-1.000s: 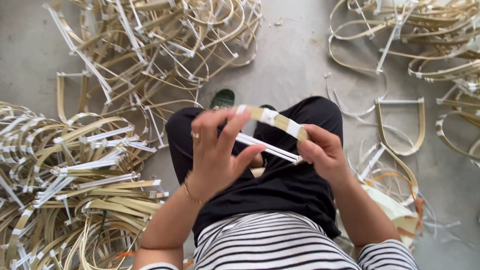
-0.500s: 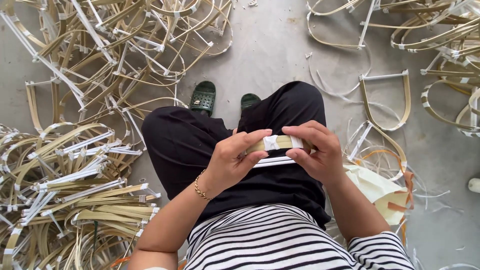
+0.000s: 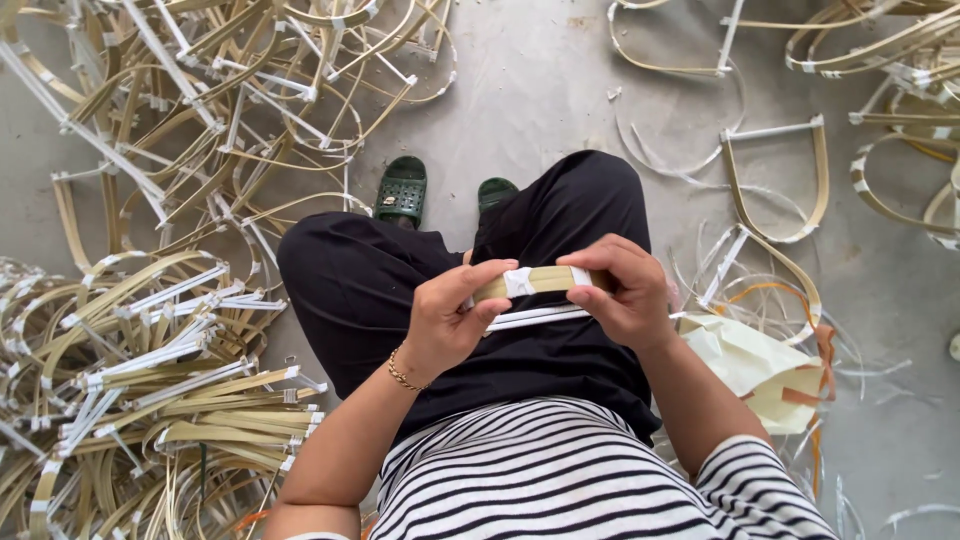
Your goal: Assembling and trimming bamboo frames for furniture or baskets using hand tools.
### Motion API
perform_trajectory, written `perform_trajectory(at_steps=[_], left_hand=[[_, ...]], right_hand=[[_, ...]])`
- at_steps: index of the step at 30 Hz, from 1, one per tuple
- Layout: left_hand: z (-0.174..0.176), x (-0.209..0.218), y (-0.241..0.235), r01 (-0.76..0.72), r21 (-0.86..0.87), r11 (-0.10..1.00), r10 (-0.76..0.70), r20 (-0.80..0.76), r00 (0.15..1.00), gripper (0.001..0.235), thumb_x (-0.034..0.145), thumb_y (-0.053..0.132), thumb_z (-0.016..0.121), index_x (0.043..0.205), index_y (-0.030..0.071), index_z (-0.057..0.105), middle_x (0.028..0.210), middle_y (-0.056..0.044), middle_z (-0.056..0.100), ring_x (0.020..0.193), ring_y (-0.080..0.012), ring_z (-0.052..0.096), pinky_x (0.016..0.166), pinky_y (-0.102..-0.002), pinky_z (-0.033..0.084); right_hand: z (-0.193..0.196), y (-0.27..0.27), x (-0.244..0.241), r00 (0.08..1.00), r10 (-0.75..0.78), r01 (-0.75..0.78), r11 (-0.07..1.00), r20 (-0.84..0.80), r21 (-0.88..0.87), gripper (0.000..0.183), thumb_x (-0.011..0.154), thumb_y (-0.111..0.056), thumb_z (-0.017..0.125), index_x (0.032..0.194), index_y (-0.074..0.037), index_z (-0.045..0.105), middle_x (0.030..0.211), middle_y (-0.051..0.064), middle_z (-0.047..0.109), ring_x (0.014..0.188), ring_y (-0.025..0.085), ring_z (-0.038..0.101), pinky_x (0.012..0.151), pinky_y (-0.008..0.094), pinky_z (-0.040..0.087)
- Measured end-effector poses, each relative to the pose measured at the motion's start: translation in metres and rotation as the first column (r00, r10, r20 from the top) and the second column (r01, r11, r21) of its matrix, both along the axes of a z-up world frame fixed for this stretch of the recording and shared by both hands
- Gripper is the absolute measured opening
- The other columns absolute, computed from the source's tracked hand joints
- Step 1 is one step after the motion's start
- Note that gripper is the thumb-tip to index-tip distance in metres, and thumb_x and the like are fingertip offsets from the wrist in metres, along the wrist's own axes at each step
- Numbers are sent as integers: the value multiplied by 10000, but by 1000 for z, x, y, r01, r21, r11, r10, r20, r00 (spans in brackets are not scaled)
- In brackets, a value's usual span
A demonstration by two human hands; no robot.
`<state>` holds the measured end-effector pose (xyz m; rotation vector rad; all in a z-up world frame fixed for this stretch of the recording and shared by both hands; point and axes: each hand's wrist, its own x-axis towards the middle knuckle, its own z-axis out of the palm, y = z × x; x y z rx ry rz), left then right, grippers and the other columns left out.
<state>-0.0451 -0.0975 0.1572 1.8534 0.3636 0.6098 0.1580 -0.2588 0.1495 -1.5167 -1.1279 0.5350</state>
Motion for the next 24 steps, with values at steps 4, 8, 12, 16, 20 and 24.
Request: perform_trajectory(at_steps=[4,8,12,16,20,24], left_hand=[[16,-2,2,-32,-86,996,28,-48,998,374,939,229,773,1259,48,707,841,-25,682,614,-83,491,552,-227,407],[38,-24,14,-243,-35,969,246,185,951,238,1033,238,691,1193,66,656,1007,-35,689,823,-116,611,771,-275,494],[54,-6,0,25,661,750,-197,187,963,424,892,511,665,1063,127,715,773,40,561,654,-170,526,824,-411,378],[10,11,-7,60,761,645,-138,39,990,312,946,456,715,1058,186,607,800,39,590,714,-180,581,995,-447,361],[-4,34,-13,-83,103,991,96,-127,987,596,1001,364,645,1424,16,411,1142,-144,619,1023,-298,605,973,-384,458],[-39,31,-32,-97,-738,668,-48,-173,984,525,1062,157,581,1497,-34,356,948,-101,678,942,-182,673,919,-300,565]], right_hand=[[6,3,3,1000,22,-23,998,-16,-62,275,907,-211,759,1103,-18,747,881,44,665,731,125,568,668,253,449],[-23,-2,12,965,-225,230,973,-138,24,395,1148,-364,511,1308,-28,644,1240,95,666,1162,214,630,1036,357,504],[19,12,0,-87,-323,82,940,-942,-330,805,946,-619,215,1359,-7,539,1003,147,683,919,288,669,890,457,513],[-20,-23,-13,-126,383,270,901,-915,340,633,1072,-572,390,1404,-62,564,754,25,565,673,173,577,745,365,519],[-16,-24,-43,243,421,384,786,-874,485,307,1195,-421,404,1190,-148,545,636,-4,449,524,122,422,612,307,428],[-3,-23,-35,646,376,87,828,-664,554,362,1168,-463,431,1282,-146,563,889,66,592,756,164,558,780,313,480]])
